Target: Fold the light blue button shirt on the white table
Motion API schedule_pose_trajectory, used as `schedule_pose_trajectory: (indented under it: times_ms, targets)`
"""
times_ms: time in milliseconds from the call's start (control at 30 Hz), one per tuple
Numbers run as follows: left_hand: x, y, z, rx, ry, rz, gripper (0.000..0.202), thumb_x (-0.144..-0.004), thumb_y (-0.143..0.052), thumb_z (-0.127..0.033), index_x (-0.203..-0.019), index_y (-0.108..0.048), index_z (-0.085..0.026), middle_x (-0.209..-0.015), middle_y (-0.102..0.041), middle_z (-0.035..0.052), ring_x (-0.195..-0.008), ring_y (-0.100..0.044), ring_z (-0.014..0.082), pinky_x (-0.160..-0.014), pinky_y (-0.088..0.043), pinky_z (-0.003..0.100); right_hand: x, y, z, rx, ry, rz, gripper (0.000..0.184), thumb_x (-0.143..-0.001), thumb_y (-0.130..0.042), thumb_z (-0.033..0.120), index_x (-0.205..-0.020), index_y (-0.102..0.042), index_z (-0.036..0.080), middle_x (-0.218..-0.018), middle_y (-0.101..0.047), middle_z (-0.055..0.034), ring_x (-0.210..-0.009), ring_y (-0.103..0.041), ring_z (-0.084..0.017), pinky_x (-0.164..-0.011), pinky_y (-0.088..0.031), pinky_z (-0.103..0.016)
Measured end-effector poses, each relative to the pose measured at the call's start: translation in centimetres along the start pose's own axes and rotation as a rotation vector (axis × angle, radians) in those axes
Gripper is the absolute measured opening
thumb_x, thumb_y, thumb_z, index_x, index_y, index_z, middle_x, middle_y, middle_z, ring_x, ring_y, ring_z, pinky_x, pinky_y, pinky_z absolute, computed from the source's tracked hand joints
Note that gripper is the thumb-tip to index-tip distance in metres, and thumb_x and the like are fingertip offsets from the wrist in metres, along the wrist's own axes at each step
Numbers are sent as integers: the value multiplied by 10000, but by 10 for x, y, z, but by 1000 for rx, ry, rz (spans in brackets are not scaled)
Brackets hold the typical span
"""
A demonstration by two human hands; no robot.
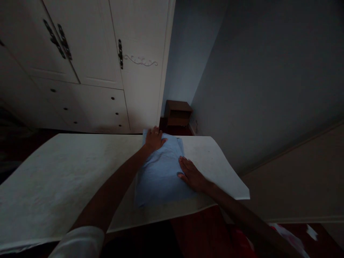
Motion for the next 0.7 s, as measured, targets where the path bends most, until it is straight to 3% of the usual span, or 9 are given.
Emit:
schedule_pose_trajectory:
  times_ms: [100, 333, 467, 533, 633, 700]
  targets:
    - [1, -14, 3, -17, -3, 113, 665, -946, -297, -537, -1424, -426, -93, -1488, -415, 225, -1434, -268, 343, -1146, -120, 528, 1, 1, 0, 12, 14, -2, 716, -996, -335, 512, -1569, -89, 161, -1600, -165, -169, -1486, -167, -284, -1204, -209, -509]
    - [5, -21, 4, -34, -12, 102, 737, -933, -292, -618, -1455, -392, -108, -1523, -363, 221, -1447, -248, 345, -1157, -105, 521, 1, -2, -1, 15, 11, 5, 723, -994, -312, 537, -1567, -112, 145, -1603, -170, -172, -1492, -145, -280, -1207, -193, -505]
    - [2, -13, 11, 46, -23, 73, 630, -963, -282, -564, -1424, -439, -164, -1514, -403, 170, -1439, -292, 288, -1164, -166, 491, 0, 1, -3, -13, 1, 27, 716, -986, -298, 569, -1556, -190, 150, -1594, -213, -177, -1484, -184, -297, -1191, -223, -521]
    - [3, -3, 12, 71, -27, 29, 552, -974, -332, -479, -1408, -454, -159, -1519, -399, 158, -1443, -290, 261, -1168, -200, 452, -7, 9, -5, -37, 20, 28, 703, -973, -316, 594, -1511, -327, 141, -1550, -333, -186, -1447, -289, -310, -1164, -288, -511]
    - [15, 13, 5, 94, -45, -9, 485, -946, -437, -359, -1365, -494, -121, -1502, -416, 178, -1446, -285, 274, -1168, -232, 443, -34, 28, -9, -96, 21, 32, 562, -998, -291, 543, -1304, -595, 183, -1312, -615, -140, -1249, -545, -273, -1067, -423, -445]
    - [30, 20, -7, 89, -48, 22, 458, -934, -464, -360, -1311, -539, -112, -1474, -448, 191, -1440, -293, 306, -1159, -249, 482, -64, 43, -14, -110, -40, -12, 485, -1012, -302, 480, -1225, -645, 211, -1213, -673, -103, -1158, -600, -251, -1036, -444, -424]
Point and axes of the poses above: each hand's wrist, its own x-axis away from the middle knuckle, its own y-axis out of the back of the hand, z = x × y, the point moved 5 cm from there along -x, towards the middle knuckle
